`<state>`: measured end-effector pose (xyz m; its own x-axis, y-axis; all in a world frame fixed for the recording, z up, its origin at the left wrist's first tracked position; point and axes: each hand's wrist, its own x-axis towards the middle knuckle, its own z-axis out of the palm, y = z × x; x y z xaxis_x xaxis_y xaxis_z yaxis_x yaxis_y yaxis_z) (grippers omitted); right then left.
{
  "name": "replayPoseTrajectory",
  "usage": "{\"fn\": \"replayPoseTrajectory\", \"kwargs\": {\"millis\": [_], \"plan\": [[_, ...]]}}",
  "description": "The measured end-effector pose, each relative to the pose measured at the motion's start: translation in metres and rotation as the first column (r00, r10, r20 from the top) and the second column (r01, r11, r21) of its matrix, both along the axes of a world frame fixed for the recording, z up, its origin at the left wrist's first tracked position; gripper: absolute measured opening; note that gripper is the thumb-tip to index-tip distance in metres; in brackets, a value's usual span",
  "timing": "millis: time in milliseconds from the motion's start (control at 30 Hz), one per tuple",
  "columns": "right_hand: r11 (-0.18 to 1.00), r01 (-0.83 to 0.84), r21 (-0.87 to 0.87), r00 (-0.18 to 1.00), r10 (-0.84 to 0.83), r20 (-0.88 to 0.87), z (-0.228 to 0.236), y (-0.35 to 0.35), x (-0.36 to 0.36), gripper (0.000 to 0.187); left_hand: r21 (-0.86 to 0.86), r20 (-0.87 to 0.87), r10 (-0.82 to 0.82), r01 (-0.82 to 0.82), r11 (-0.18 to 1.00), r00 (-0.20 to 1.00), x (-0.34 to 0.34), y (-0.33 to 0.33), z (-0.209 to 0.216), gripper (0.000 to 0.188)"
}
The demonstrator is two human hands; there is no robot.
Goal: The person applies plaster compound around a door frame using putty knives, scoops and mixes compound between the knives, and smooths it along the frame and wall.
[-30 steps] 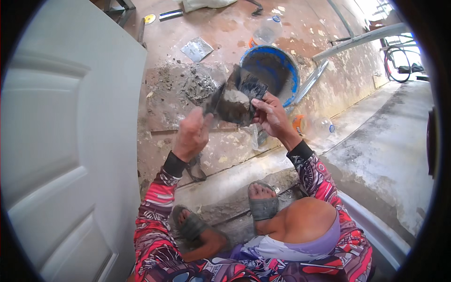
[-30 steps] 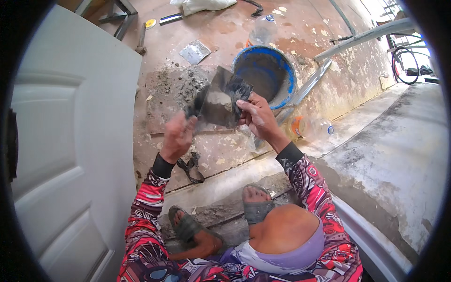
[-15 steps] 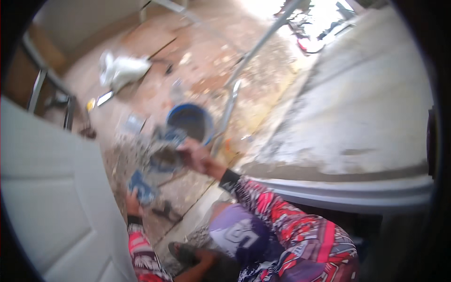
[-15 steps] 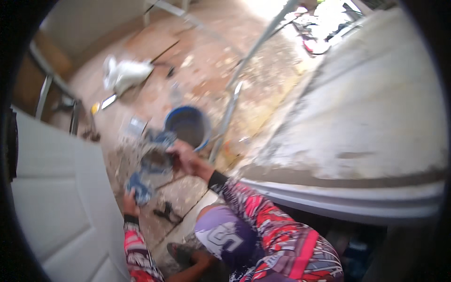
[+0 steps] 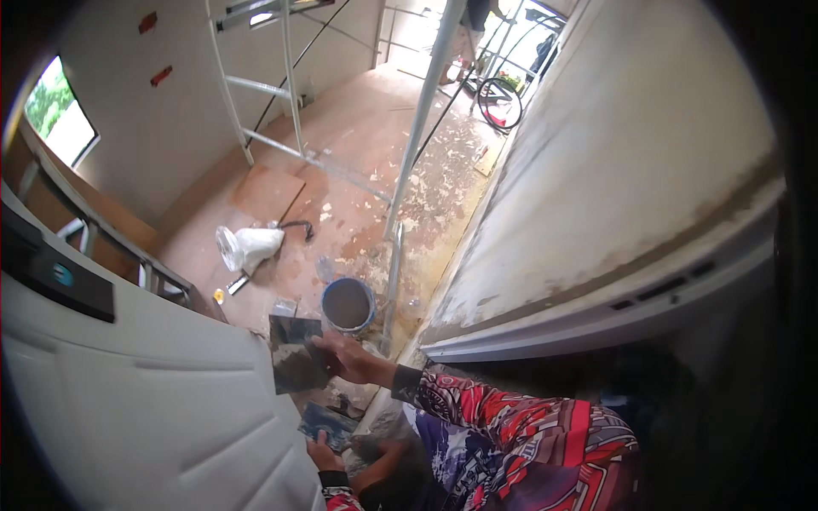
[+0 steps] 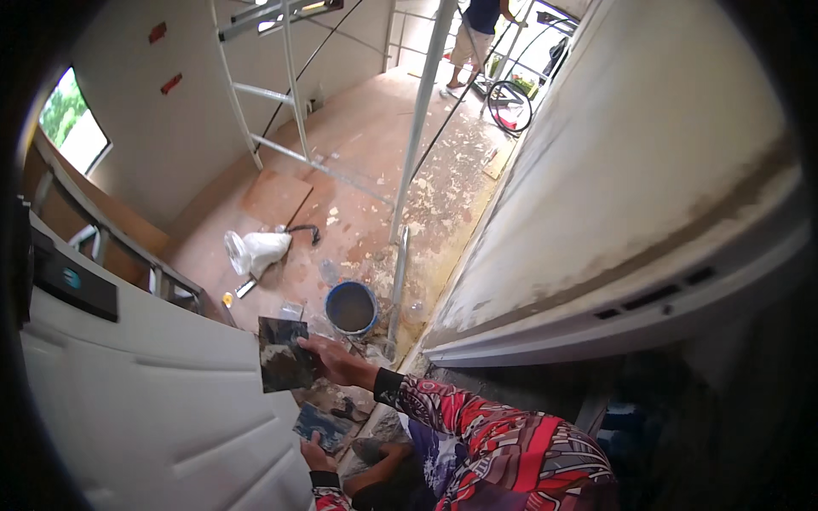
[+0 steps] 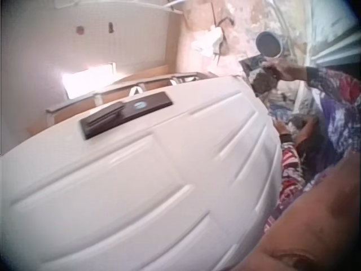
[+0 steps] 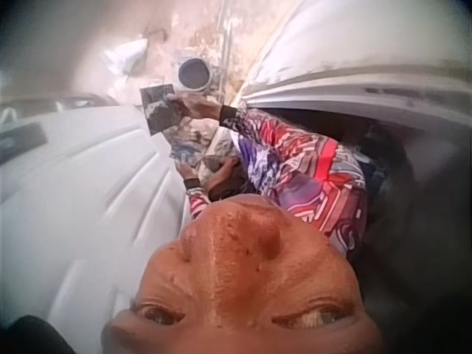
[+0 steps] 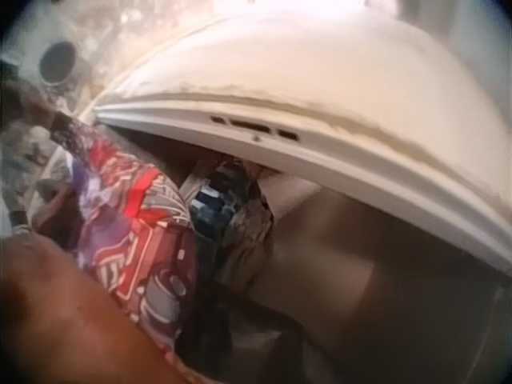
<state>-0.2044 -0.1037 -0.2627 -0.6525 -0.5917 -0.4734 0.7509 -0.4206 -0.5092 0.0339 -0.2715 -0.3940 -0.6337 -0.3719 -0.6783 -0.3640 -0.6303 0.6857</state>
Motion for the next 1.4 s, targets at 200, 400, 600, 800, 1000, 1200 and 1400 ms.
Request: {"fn": "replayPoseTrajectory", "kwargs": {"millis": [200, 400, 600, 800, 1000, 1200, 1400], "plan": [[0.997, 0.072, 0.003, 0.997, -0.072, -0.020, 0.133, 0.043, 0.032, 0.025, -0.318, 0.000, -0.233, 0.220, 0.922, 0.973, -0.001, 0.004, 0.076, 0.039], [0.994, 0.113, 0.011, 0.993, -0.112, -0.045, 0.196, 0.068, 0.093, 0.024, -0.570, 0.080, -0.451, 0.412, 0.711, 0.889, -0.022, -0.015, 0.178, 0.029], [0.997, 0.079, -0.009, 0.996, -0.079, -0.037, 0.226, 0.089, 0.136, 0.029, -0.701, -0.008, -0.575, 0.405, 0.586, 0.818, -0.029, -0.020, 0.247, 0.029], [0.981, 0.117, -0.156, 0.993, -0.115, 0.021, 0.232, 0.110, 0.170, 0.030, -0.620, -0.094, -0.425, 0.281, 0.733, 0.900, 0.012, -0.012, 0.274, 0.027], [0.972, 0.149, -0.182, 0.980, -0.169, -0.100, 0.245, 0.123, 0.176, 0.027, -0.399, -0.222, -0.216, 0.113, 0.910, 0.951, 0.032, -0.009, 0.314, 0.024], [0.962, 0.096, -0.254, 0.995, -0.084, 0.058, 0.232, 0.114, 0.159, 0.032, -0.566, -0.232, -0.249, 0.077, 0.821, 0.940, 0.034, -0.035, 0.348, 0.019], [0.968, 0.150, -0.201, 0.988, -0.140, 0.061, 0.235, 0.097, 0.153, 0.026, -0.257, -0.282, -0.051, -0.024, 0.966, 0.958, 0.044, -0.031, 0.328, 0.017]]}}
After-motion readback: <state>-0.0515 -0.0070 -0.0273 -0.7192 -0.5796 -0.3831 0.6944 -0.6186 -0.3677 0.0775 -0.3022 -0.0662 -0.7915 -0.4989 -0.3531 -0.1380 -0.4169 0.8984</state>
